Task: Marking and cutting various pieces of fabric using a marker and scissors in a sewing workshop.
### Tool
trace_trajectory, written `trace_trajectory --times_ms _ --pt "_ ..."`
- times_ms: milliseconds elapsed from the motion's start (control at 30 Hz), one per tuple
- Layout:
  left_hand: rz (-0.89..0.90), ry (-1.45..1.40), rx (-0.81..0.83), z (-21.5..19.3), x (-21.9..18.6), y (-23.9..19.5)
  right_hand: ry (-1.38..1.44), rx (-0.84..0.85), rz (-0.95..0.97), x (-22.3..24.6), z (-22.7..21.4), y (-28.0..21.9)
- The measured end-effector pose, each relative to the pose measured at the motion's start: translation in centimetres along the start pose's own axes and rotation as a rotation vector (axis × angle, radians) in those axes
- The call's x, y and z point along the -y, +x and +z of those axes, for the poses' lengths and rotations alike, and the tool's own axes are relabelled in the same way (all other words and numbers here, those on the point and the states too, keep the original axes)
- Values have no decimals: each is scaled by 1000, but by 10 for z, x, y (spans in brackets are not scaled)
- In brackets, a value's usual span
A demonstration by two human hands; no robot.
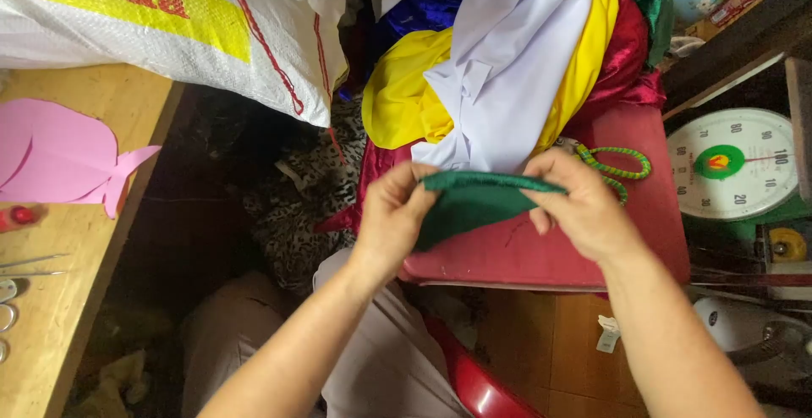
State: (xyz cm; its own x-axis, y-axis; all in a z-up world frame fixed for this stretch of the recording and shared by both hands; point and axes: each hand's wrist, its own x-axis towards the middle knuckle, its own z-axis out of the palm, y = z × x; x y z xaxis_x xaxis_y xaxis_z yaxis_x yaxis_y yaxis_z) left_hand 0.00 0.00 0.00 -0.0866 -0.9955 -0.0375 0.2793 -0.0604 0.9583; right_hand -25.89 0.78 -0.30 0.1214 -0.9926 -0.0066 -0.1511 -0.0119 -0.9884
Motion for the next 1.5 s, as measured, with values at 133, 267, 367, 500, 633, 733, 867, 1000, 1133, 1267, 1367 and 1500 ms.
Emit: trace_trajectory --times_ms 133,267,367,500,633,733,867,1000,1133,1267,1367,1500 --pt "112 33 105 2 -75 -9 -230 60 -221 93 -6 -7" --pt "214 214 306 -12 -128 -48 -173 148 -425 149 -6 -55" --pt "72 -105 409 -11 -143 -64 -217 66 -469 146 -10 -80" --pt "-92 -66 340 -13 -116 -49 -173 78 -386 133 8 -64" --pt "-125 -36 234 -16 -70 -17 -45 -39 -22 73 -11 -35" --pt "74 -43 274 -9 -89 -12 79 -102 -64 93 -9 -38" --pt "456 112 400 -15 -111 -22 -179 -37 -433 129 -11 -59" --pt "491 273 410 -34 -55 -31 -361 3 -382 88 -9 -66" --pt "470 527 395 -54 21 -43 -385 109 -297 -5 -3 -73" --pt "430 808 326 -51 47 -60 -535 110 -362 -45 3 -84" --pt "444 866 266 -44 45 -65 -589 88 -360 -36 10 -90" --pt "452 947 161 -41 61 -69 -621 57 -355 -49 9 -90"
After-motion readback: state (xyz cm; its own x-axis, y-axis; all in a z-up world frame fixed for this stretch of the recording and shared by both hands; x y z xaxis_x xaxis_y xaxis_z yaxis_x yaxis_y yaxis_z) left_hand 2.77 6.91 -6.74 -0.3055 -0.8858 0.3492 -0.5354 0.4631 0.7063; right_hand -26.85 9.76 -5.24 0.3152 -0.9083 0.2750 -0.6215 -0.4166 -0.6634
